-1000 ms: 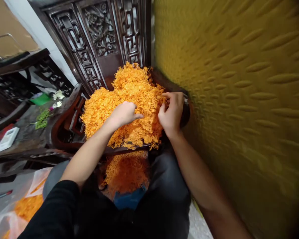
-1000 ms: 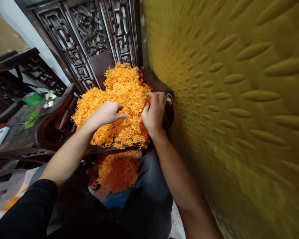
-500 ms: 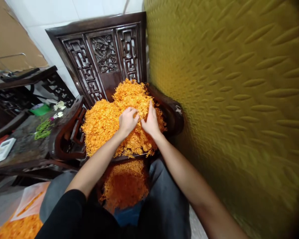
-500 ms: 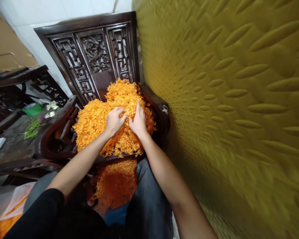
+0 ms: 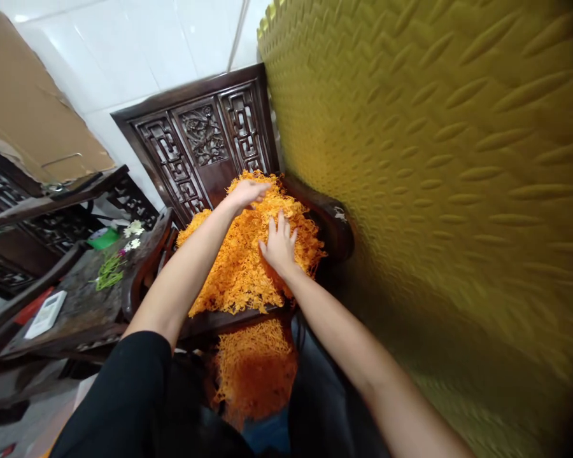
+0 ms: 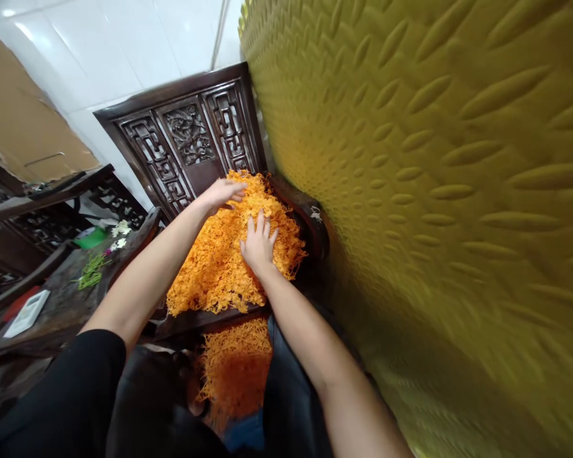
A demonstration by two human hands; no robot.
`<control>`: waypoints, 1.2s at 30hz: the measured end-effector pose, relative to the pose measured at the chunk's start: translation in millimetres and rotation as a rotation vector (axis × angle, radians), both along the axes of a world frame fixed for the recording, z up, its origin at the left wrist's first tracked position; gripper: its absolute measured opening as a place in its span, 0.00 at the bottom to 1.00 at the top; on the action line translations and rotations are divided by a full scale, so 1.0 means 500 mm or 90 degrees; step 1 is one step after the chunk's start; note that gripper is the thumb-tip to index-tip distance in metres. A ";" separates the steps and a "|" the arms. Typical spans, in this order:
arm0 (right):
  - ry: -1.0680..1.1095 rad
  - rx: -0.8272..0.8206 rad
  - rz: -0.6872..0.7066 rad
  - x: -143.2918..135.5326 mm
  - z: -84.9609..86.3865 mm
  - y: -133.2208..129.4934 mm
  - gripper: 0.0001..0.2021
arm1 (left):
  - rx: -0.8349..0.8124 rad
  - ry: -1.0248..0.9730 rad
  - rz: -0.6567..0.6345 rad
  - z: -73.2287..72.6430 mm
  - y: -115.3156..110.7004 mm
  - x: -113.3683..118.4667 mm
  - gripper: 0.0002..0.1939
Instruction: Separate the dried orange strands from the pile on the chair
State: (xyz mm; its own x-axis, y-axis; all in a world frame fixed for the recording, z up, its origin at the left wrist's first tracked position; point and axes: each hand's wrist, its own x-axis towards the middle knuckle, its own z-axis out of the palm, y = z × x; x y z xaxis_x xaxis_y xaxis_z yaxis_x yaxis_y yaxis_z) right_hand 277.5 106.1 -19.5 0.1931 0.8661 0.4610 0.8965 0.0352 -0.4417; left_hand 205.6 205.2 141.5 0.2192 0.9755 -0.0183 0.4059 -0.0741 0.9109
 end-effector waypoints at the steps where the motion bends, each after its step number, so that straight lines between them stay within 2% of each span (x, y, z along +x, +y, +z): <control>1: 0.004 0.010 0.003 0.005 -0.001 0.002 0.37 | 0.025 0.061 -0.035 -0.009 -0.009 0.001 0.15; 4: 0.005 0.020 0.020 0.018 -0.005 0.003 0.36 | 0.108 0.200 -0.077 -0.054 -0.032 0.012 0.14; 6: 0.018 0.032 0.037 0.024 -0.008 0.001 0.35 | 0.131 0.190 -0.050 -0.075 -0.039 0.025 0.10; 8: 0.045 0.063 0.057 0.027 -0.010 -0.003 0.32 | 0.136 0.152 -0.026 -0.075 -0.038 0.034 0.10; 13: 0.065 0.092 0.077 0.032 0.000 -0.017 0.20 | 0.112 0.070 -0.007 -0.027 -0.039 0.035 0.10; 15: 0.059 0.089 0.081 0.033 0.006 -0.023 0.18 | 0.113 0.078 -0.016 -0.024 -0.048 0.032 0.10; 18: 0.050 0.079 0.107 0.037 0.011 -0.030 0.18 | 0.148 0.110 -0.003 -0.053 -0.062 0.034 0.18; 21: 0.048 0.064 0.140 0.041 0.013 -0.036 0.19 | 0.196 0.094 0.058 -0.093 -0.067 0.046 0.22; 24: 0.057 0.090 0.136 0.045 0.017 -0.036 0.27 | 0.231 -0.049 0.131 -0.100 -0.059 0.064 0.17; 26: 0.044 0.105 0.119 0.045 0.019 -0.031 0.34 | 0.228 -0.249 0.154 -0.074 -0.052 0.078 0.16; 29: -0.025 0.123 0.107 0.049 0.016 -0.017 0.36 | 0.188 -0.496 0.169 0.010 -0.039 0.089 0.17; 33: -0.129 0.133 0.091 0.070 0.014 0.008 0.30 | 0.167 -0.634 0.254 0.149 -0.021 0.074 0.19; 36: -0.181 0.104 0.084 0.093 0.039 0.034 0.29 | 0.165 -0.645 0.265 0.220 0.000 0.052 0.20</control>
State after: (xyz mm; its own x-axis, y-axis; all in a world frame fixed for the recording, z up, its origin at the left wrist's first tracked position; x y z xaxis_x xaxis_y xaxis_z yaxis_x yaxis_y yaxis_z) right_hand 323.9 123.1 -0.2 -0.0712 0.7856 0.6146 0.9660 0.2080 -0.1539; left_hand 231.6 205.3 251.6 -0.3261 0.9246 0.1971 -0.4751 -0.3405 0.8114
